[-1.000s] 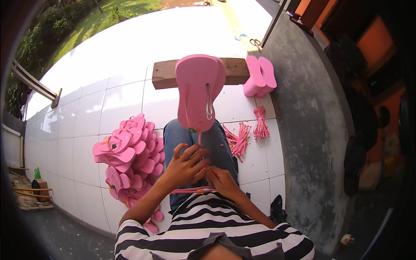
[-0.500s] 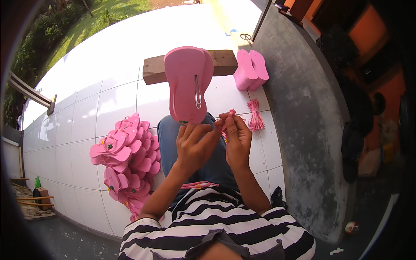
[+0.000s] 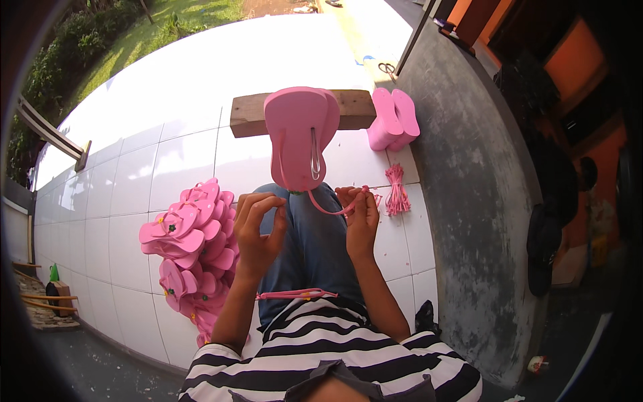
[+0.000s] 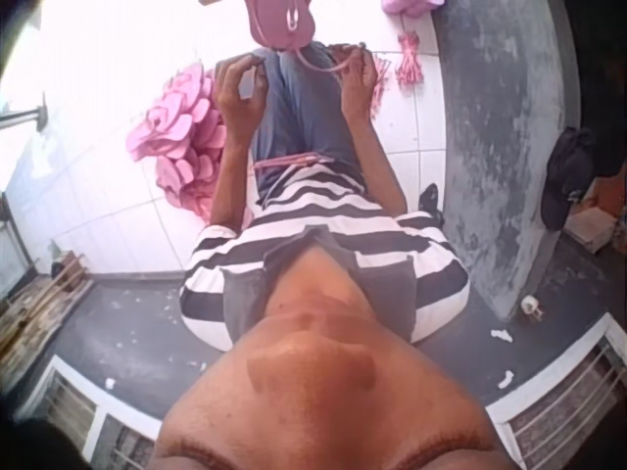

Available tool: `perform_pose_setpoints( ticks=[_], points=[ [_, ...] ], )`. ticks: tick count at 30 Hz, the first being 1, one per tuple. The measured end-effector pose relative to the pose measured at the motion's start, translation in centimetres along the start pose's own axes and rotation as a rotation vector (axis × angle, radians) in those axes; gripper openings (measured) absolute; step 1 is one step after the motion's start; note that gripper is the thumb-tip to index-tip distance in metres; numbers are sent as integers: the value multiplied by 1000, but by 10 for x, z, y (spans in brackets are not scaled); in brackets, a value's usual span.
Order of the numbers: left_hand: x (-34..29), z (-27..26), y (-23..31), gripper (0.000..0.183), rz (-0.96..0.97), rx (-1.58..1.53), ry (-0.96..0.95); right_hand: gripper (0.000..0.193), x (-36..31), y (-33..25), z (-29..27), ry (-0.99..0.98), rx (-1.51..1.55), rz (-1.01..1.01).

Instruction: The person pulls rubber straps through the holes in foam flip-flop soles using a fixed vertical metal hook tool.

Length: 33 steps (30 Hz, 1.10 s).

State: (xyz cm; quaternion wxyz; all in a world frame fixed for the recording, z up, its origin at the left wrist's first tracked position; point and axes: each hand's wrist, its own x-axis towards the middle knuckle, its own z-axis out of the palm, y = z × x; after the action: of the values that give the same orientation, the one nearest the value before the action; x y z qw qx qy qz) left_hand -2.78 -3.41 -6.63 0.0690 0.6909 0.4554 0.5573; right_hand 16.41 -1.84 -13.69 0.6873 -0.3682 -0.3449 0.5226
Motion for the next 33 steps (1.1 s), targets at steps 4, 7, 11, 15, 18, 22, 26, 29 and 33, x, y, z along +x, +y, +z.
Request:
perform_pose_setpoints(
  ticks=[4, 7, 11, 15, 18, 22, 26, 29, 33],
  points=[
    [31, -3, 1, 25, -18, -8, 96, 25, 14, -62, 32, -134, 114, -16],
    [65, -5, -8, 26, 30, -63, 187, 32, 19, -92, 54, -381, 16, 25],
    [116, 2, -3, 32, 22, 21, 146, 41, 28, -91, 67, -572, -142, 44],
    [142, 1, 2, 32, -85, -123, -193, 41, 37, -78, 57, -686, -85, 50],
    [145, 4, 1, 30, -103, -234, -241, 39, 38, -77, 53, -729, -101, 72],
    [140, 13, -10, 28, 13, -164, -124, 35, 39, -72, 54, -740, -137, 19],
    [131, 17, -9, 25, -38, -254, -89, 34, 40, -64, 51, -728, -111, 59],
    [129, 19, -2, 24, 105, -192, -55, 35, 41, -64, 49, -725, -123, 101],
    [125, 21, 3, 19, 168, -146, 2, 37, 64, -59, 51, -724, -39, 135]
  ],
)
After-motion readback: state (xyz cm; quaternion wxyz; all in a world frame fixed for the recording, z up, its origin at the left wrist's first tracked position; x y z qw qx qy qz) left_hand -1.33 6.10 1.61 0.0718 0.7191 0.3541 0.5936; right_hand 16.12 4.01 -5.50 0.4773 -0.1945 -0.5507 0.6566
